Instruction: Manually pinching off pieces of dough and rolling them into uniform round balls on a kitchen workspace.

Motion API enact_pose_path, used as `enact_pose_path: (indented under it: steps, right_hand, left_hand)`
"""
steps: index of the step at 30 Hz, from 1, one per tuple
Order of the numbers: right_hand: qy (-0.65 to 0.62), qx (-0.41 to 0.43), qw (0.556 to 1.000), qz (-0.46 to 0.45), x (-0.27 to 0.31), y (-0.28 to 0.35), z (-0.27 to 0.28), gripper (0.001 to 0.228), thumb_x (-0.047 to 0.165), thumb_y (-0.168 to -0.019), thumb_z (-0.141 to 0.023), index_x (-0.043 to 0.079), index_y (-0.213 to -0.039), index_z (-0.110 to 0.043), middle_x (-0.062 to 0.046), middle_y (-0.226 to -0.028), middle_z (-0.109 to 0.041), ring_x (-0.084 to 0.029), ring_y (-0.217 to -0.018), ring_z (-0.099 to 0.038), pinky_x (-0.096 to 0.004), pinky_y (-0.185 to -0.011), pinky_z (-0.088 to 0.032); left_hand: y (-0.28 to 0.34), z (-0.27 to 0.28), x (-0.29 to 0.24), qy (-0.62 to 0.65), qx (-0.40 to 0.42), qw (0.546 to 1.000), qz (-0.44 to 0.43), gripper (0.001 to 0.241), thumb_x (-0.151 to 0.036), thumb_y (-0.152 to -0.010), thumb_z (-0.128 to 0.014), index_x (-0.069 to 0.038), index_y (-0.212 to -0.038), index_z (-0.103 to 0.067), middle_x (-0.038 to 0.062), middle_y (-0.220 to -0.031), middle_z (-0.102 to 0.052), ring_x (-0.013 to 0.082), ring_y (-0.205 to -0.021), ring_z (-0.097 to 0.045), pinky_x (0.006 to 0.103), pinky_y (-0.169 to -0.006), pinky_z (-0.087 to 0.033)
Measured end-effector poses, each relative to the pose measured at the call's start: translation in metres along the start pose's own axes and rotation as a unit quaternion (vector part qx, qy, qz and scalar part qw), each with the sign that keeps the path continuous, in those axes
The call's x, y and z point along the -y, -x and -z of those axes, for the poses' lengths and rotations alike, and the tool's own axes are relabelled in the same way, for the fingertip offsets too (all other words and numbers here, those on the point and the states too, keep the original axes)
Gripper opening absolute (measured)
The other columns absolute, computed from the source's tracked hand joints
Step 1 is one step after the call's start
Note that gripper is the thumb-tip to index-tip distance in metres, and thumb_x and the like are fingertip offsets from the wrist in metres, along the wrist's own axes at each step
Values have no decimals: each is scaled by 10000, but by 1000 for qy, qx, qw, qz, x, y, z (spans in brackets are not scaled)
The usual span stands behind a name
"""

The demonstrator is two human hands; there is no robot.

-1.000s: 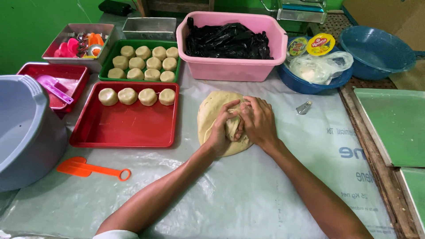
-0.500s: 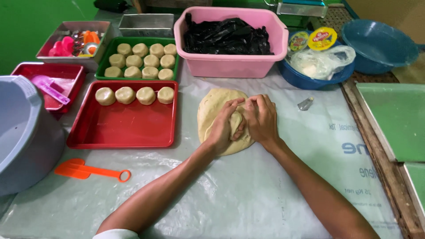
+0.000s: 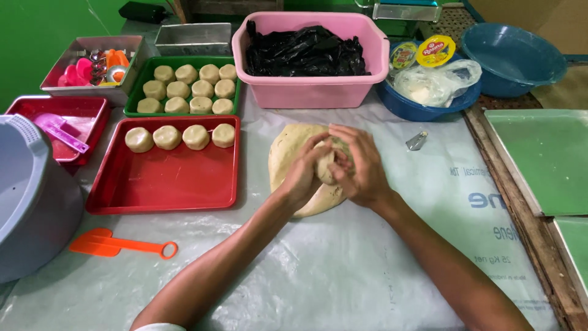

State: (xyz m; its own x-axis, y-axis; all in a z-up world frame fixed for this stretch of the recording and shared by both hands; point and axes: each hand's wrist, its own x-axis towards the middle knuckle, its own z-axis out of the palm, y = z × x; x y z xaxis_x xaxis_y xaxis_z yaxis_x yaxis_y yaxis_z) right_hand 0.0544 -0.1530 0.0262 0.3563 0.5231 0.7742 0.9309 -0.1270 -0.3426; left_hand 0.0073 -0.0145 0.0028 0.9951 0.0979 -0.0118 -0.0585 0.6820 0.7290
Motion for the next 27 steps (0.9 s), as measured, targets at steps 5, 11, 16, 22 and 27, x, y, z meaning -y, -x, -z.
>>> enact_pose_path:
  steps: [5, 11, 16, 22, 27]
  right_hand:
    - [13, 48, 998, 30, 4, -3, 2, 795, 534, -908, -654, -31, -1451, -519, -193, -1411, -590, -430, -1343, -525, -531, -1138, -333]
    - [26, 80, 996, 32, -11, 2, 1, 976, 526, -756, -832, -2, -1504, -494, -164, -1388, -627, -427, -1379, -490, -570, -1169, -282]
    - [3, 74, 997, 27, -19, 8, 0, 850, 393, -729, -909, -42, -1384, -588, -204, -1145, -733, -420, -1352, -554, -594, -1147, -343]
    - [-49, 23, 998, 13, -14, 4, -1, 645, 335, -761, -927, 1, -1255, -682, -177, -1264, -715, -370, -1263, -648, -529, -1073, -449]
    - [-100, -34, 993, -47, -14, 4, -6, 312, 148, -817, -885, 55, -1094, -775, -99, -1074, -795, -311, -1106, -741, -459, -987, -513]
  left_hand:
    - [14, -13, -15, -116, 12, 991, -70, 669, -79, -951, -659, -1, -1542, -354, 208, -1106, -661, 244, -994, -672, 351, -852, -585]
    - [4, 0, -15, -123, -12, 992, -28, 691, -87, -967, -613, -67, -1579, -294, 250, -1137, -650, 296, -970, -704, 373, -736, -620]
    - [1, 9, -14, -64, 10, 998, 13, 745, -68, -909, -589, -37, -1577, -262, 214, -1041, -652, 298, -919, -720, 399, -721, -628]
    - [6, 0, -27, -138, 52, 988, 37, 642, -113, -885, -667, -43, -1478, -431, 197, -1029, -695, 286, -958, -725, 339, -692, -626]
    - [12, -8, -31, -148, 58, 987, 34, 777, -334, -873, -728, -47, -1521, -411, 187, -971, -696, 253, -879, -732, 353, -794, -626]
